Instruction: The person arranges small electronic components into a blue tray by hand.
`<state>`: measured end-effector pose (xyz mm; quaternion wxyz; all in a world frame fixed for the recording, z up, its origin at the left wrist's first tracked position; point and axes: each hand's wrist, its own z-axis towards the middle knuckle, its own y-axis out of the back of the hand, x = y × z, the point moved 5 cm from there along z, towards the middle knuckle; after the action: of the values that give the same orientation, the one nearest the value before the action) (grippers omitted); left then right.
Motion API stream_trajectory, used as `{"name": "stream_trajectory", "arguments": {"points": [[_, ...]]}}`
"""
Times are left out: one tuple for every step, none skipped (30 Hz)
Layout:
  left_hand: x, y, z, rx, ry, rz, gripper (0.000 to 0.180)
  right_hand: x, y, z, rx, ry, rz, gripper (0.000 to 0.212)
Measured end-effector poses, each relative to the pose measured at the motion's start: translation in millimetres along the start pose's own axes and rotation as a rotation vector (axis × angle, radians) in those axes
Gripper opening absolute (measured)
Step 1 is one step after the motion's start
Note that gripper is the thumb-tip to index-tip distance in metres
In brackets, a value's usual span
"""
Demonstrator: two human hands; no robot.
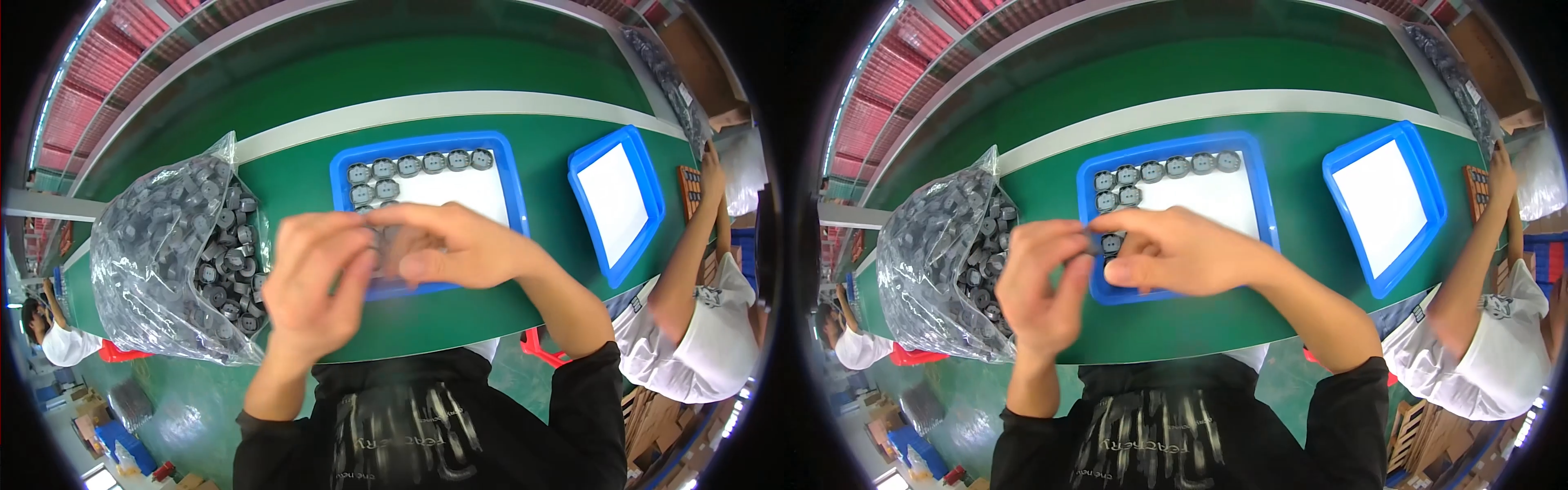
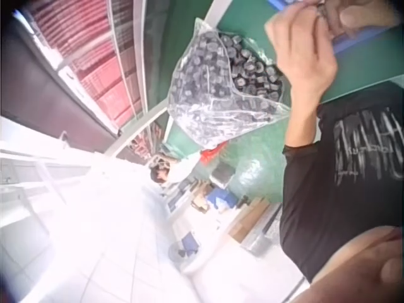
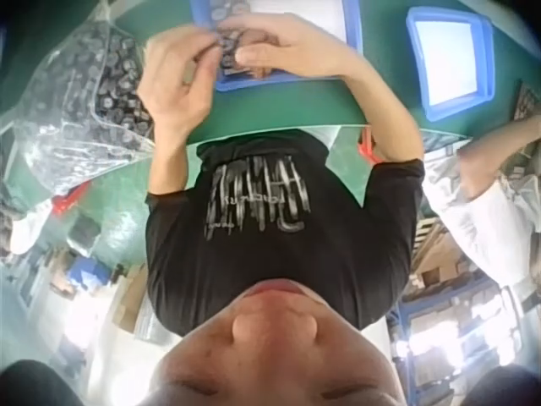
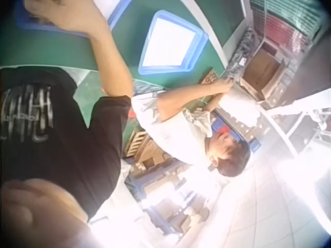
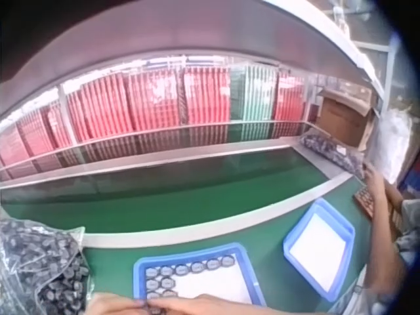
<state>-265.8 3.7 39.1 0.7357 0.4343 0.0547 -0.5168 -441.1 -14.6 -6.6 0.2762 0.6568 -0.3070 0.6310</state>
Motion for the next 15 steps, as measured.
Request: {"name": "stream_trajectory", "arguments": {"points": [[-7.3,-10.5,1.3,-0.012,-0.067,-0.017,0.033,-0.1,-2.9,-1.7,0.042,-0.024,0.001,0.046],[-9.6,-16.9,1.3,-0.017,-0.069,-0.017,0.033,-2.8,-1.5,-0.8,0.016,-0.067,-0.011,0.046],[-7.4,-19.3,0.6,-0.071,-0.017,-0.068,0.033,-3.4,0.4,-0.5,-0.01,-0.077,0.159,0.043],[-3.1,-20.3,-1.5,-0.119,0.042,-0.119,0.033,-5.0,3.1,1.5,-0.037,-0.085,0.332,0.041],[3.4,-18.3,-2.5,-0.135,0.044,-0.137,0.033,-3.4,12.3,-0.1,-0.058,-0.084,0.335,0.032],[9.5,-15.9,-5.2,-0.13,0.042,-0.133,0.033,-2.2,17.5,-1.5,-0.058,-0.08,0.34,0.032],[20.0,-11.1,-8.9,-0.159,0.099,-0.114,0.033,1.1,30.1,-3.3,-0.211,-0.018,0.209,0.028],[31.2,-4.9,-13.6,-0.188,0.156,-0.096,0.033,7.0,40.8,-6.5,-0.346,0.074,0.084,0.024],[42.9,1.6,-19.1,-0.131,0.237,-0.001,0.033,10.5,49.6,-9.0,-0.437,0.096,-0.064,0.021],[56.0,0.9,-26.3,-0.172,0.345,-0.157,0.03,12.3,58.8,-11.4,-0.461,0.089,-0.069,0.021],[67.2,1.2,-33.1,-0.137,0.43,-0.21,0.028,16.0,65.2,-13.1,-0.416,0.057,-0.315,0.023],[77.6,1.5,-39.5,-0.108,0.515,-0.292,0.025,15.0,69.3,-15.0,-0.381,-0.03,-0.561,0.026],[84.3,2.9,-43.3,-0.108,0.523,-0.277,0.025,11.5,69.4,-17.4,-0.314,-0.084,-0.508,0.025],[86.5,3.4,-44.4,-0.038,0.455,-0.099,0.021,8.9,68.4,-17.2,-0.31,-0.083,-0.504,0.025],[87.0,3.2,-45.0,0.027,0.378,0.069,0.016,3.0,64.3,-16.3,-0.243,-0.14,-0.597,0.023]]}}
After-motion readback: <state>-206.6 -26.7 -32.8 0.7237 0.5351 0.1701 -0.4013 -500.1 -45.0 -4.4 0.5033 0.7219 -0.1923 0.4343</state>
